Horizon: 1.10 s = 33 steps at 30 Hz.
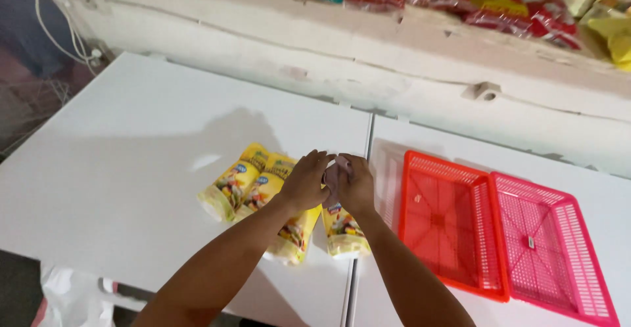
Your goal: Wiping down mayonnaise pouches and shelves with a cloth to clean them before restocking.
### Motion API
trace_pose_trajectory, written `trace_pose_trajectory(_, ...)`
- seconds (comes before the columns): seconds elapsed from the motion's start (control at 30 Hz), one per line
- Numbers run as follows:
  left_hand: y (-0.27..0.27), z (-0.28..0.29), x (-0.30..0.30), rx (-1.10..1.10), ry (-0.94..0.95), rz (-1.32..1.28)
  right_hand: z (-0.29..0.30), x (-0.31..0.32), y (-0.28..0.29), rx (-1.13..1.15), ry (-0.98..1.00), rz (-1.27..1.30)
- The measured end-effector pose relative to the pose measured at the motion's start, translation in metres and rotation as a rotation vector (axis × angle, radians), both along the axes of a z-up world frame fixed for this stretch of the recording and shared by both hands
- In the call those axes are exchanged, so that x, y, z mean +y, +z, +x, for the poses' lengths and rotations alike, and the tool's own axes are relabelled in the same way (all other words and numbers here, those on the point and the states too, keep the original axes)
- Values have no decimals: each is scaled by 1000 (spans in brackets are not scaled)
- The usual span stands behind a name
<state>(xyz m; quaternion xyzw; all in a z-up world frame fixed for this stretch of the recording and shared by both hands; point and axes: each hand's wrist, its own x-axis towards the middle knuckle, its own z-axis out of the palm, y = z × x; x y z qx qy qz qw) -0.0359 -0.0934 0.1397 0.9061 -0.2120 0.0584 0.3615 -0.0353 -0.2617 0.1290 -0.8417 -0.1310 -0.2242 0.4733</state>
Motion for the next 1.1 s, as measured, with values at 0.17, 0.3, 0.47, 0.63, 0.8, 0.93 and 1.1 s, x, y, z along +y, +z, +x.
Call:
trace_pose_trajectory(0.17,-52,-40,7,170,83,305,-31,0,-64,152,-12,-36)
trace_pose_trajectory(0.3,-94,-52,26,224,154,399,-36,13,-99,170,-19,-57)
trace_pose_trajectory(0.47,-110,-80,34,-35,142,341,-57,27,-126,286,179,-128)
trace_pose_trajectory(0.63,-95,-89,31,50,248,326,-54,47,-136,435,76,-170)
trace_pose_trajectory(0.8,-101,-80,41,-8,310,112,-23,56,-184,597,-316,-178)
trace_pose_trajectory(0.93,-117,-63,69,-100,256,64,-15,60,-149,772,-250,656)
trace_pose_trajectory(1.1,-141,-36,110,-53,262,290,-21,59,-125,1056,11,971)
